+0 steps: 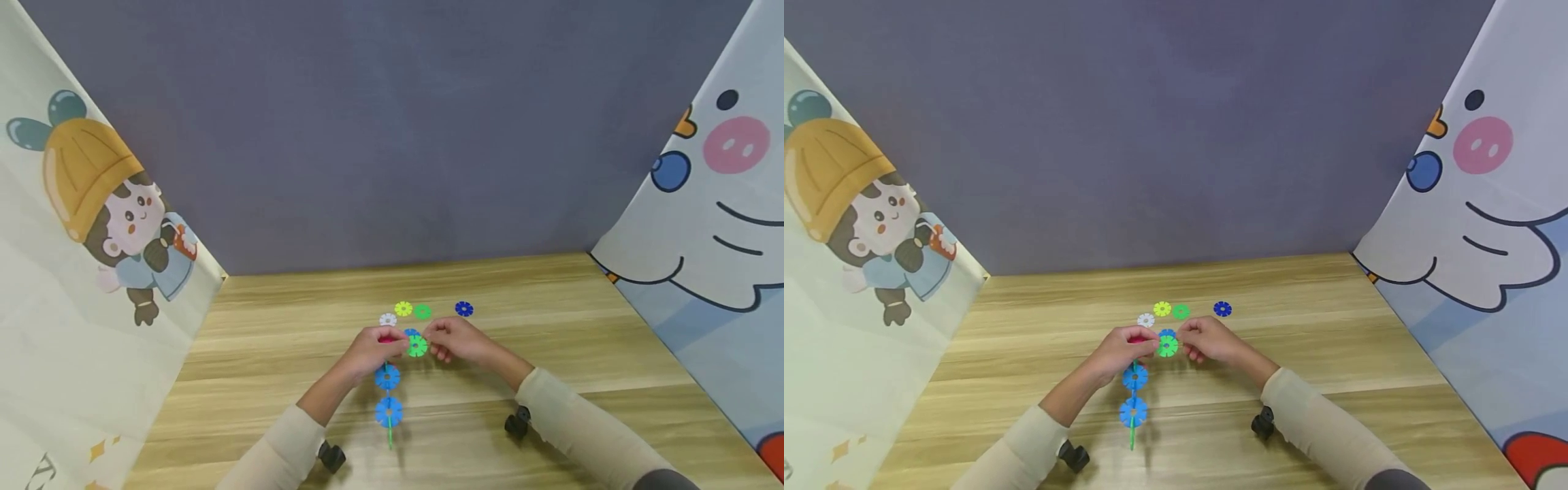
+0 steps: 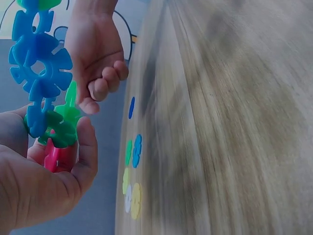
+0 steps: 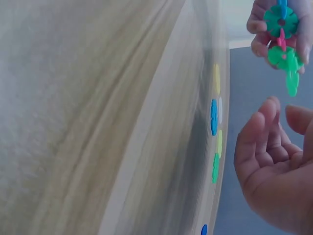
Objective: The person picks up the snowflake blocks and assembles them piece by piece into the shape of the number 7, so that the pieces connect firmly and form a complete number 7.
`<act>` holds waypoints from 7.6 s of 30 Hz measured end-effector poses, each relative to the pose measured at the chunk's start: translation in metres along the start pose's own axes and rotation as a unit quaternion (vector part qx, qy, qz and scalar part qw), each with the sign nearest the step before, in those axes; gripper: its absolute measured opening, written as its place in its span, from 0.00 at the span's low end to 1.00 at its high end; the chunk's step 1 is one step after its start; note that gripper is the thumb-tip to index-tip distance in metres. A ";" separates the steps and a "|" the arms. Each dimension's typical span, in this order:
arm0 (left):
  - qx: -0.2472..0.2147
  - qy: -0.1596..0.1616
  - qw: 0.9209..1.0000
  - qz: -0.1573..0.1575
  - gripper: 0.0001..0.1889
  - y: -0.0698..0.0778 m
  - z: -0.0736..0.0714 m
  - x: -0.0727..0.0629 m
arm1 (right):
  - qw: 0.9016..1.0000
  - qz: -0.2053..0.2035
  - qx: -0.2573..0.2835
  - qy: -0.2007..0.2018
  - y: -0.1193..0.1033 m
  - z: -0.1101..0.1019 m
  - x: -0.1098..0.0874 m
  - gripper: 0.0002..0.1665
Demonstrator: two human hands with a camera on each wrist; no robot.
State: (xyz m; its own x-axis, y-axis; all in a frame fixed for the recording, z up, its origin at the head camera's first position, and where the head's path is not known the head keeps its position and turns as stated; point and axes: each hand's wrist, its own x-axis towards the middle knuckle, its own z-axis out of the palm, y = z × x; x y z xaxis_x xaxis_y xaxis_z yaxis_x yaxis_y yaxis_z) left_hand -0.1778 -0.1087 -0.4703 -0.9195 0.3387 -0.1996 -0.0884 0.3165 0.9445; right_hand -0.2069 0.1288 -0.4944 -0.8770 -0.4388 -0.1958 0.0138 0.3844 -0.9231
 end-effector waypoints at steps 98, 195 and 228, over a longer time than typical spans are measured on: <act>0.011 -0.008 1.000 -0.002 0.16 0.002 0.002 -0.004 | 0.971 -0.155 -0.162 0.081 0.003 -0.012 -0.028 0.04; 0.016 -0.022 0.999 -0.017 0.13 -0.012 -0.002 -0.019 | 0.928 -0.091 -0.317 0.176 0.025 -0.064 0.017 0.11; -0.015 -0.026 0.999 -0.015 0.11 -0.006 0.001 -0.015 | 0.936 0.029 -0.305 0.172 0.048 -0.079 0.036 0.20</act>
State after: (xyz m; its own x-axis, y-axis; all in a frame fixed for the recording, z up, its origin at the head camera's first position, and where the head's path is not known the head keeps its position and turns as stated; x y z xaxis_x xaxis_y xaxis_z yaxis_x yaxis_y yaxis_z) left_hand -0.1634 -0.1152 -0.4735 -0.8954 0.3750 -0.2400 -0.1270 0.3015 0.9450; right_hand -0.2761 0.1957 -0.5194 -0.9876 -0.1552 -0.0246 -0.1184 0.8378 -0.5330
